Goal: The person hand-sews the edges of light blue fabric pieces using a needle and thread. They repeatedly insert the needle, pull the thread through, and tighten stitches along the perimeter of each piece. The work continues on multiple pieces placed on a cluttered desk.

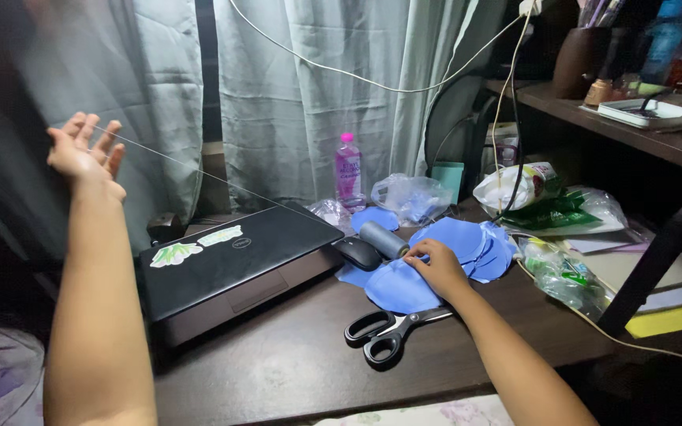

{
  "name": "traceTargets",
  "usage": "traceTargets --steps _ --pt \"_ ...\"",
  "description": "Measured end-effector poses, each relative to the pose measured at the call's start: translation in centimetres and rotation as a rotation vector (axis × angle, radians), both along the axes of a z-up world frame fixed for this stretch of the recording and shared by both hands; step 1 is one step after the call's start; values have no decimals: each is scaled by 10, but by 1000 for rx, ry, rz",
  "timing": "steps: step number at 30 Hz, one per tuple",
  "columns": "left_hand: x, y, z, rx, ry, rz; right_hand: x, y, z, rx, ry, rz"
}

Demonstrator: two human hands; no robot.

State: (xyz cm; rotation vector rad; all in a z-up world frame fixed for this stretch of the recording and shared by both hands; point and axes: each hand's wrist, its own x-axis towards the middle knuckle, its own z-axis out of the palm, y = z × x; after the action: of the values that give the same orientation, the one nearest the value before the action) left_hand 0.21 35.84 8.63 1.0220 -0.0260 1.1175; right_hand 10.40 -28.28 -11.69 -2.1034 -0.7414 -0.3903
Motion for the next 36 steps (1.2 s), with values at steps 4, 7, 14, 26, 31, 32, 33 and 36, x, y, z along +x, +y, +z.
traceTargets --steps 4,7,14,26,31,32,33,36 --pt "-8 5 1 5 -118 -6 -2 -2 0 5 11 -33" --pt "-21 -1 2 2 -149 70 -1 -3 0 5 -10 -92" --pt "-29 -35 -3 44 17 105 0 -5 2 7 38 -99" --pt "-12 11 -22 48 -27 94 24 -14 -18 11 130 -156" --pt "-16 2 -27 105 -65 136 31 -18 -23 69 141 -96" --pt "-20 -6 -26 131 -5 118 32 -18 -22 138 182 -19" --pt "-26 -15 -26 157 55 100 32 -19 -19 208 223 59" --pt "-32 -54 -14 254 112 22 27 -18 -10 300 295 162"
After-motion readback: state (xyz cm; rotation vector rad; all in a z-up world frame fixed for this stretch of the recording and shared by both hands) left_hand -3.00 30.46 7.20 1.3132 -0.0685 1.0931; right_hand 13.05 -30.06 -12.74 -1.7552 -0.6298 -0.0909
